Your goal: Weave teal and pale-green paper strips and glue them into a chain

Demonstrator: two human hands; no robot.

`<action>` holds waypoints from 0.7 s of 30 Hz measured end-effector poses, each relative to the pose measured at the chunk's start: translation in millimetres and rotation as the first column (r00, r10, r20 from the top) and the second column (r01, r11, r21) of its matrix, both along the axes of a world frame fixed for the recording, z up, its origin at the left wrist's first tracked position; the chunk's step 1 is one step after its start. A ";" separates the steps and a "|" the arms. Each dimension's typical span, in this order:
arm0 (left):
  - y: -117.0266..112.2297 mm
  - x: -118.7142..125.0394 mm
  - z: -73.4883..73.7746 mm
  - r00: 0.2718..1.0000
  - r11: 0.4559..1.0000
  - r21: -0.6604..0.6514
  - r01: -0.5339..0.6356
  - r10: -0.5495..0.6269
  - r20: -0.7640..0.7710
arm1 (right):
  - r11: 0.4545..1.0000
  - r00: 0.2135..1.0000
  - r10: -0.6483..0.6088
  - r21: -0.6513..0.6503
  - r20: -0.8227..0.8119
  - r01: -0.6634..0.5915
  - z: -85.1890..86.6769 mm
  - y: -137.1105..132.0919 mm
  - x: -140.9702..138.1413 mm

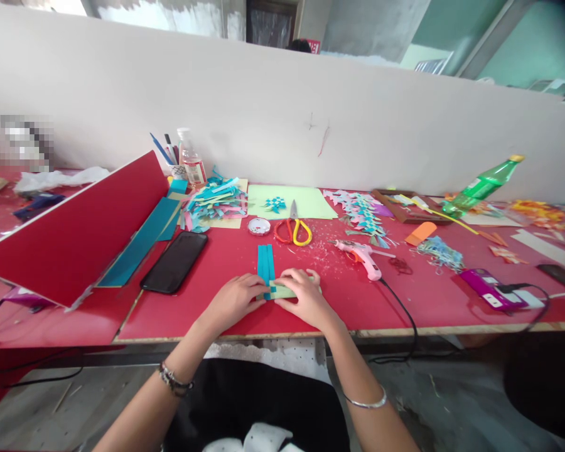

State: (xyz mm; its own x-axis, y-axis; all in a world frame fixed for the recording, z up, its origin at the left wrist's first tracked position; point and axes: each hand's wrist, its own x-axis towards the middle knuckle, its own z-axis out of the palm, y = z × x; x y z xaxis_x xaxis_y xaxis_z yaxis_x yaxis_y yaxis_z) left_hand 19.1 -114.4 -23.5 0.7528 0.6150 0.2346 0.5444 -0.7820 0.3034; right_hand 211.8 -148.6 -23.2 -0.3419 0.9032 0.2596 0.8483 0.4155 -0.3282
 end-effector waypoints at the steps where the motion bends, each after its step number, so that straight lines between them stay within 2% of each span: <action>1: -0.5 0.3 -0.6 1.000 1.000 0.006 0.002 -0.002 -0.007 | 1.000 1.000 -0.010 0.002 -0.004 0.010 0.3 -1.4 -0.2; 12: -6.3 4.9 -1.1 0.998 0.998 0.011 -0.065 0.066 -0.017 | 0.973 0.974 -0.226 0.042 -0.016 0.226 -9.0 -15.0 12.2; 17: -7.2 9.3 -2.9 0.993 0.993 -0.021 -0.118 0.118 0.024 | 0.981 0.983 -0.186 0.065 0.002 0.186 -8.6 -16.2 9.8; 21: -5.0 9.0 -4.4 0.991 0.993 -0.081 -0.084 0.092 0.095 | 0.992 0.992 -0.123 0.037 -0.021 0.124 -5.8 -11.4 4.2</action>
